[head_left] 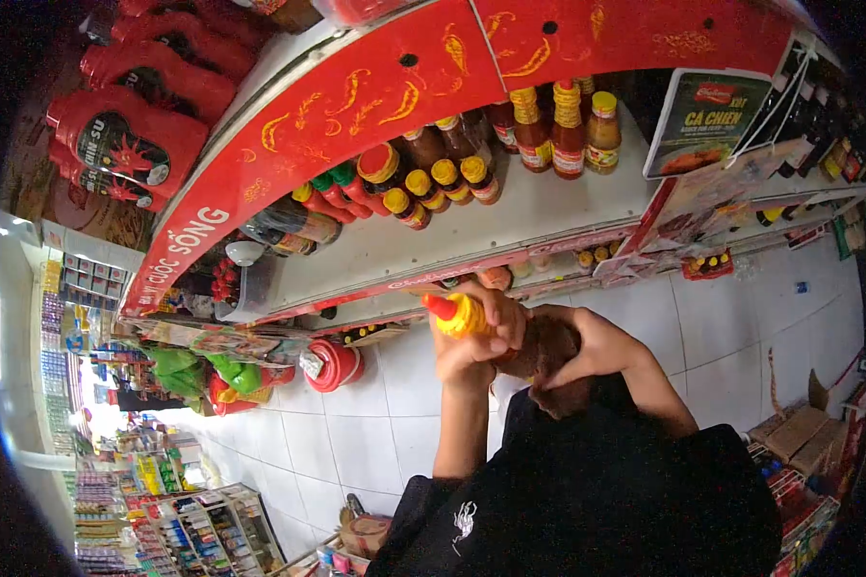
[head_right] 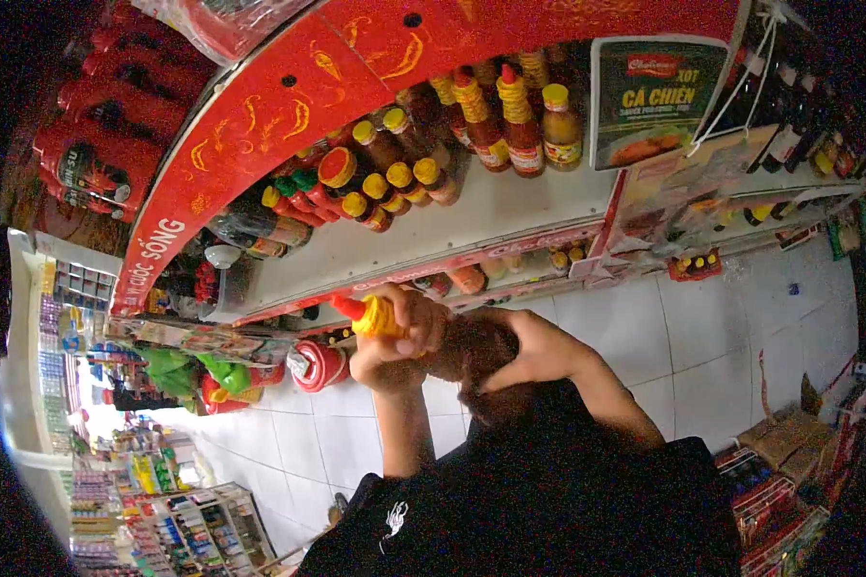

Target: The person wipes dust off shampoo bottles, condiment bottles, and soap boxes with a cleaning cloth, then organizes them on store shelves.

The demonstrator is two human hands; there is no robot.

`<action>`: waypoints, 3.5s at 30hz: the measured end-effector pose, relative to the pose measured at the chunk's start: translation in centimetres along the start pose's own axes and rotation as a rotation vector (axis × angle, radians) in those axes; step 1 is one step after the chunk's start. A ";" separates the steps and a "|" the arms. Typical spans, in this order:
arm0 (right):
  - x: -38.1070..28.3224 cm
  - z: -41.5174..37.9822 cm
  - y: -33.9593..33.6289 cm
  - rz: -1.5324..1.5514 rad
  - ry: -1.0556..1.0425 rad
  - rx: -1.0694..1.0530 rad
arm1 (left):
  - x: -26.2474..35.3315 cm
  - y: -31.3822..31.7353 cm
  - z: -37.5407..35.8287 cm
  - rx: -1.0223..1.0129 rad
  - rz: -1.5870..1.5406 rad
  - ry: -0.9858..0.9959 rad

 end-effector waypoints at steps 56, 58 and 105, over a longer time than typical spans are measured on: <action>20.0 -20.4 7.2 1.439 0.448 0.171 | -16.4 9.0 -20.6 0.028 1.167 0.047; 22.1 -22.2 9.3 1.594 0.512 0.099 | -16.5 8.1 -23.9 0.196 1.283 0.052; 15.6 -8.5 -8.3 1.250 0.370 0.297 | -7.3 -6.3 7.5 0.813 1.625 0.303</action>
Point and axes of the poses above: each hand's wrist, its own z-axis towards the middle knuckle, its own y-axis out of the palm, x = y × z, the point moved 9 cm from there along z, towards the middle knuckle, and after that the axes turned 3 degrees about -y, right-handed, at the moved point
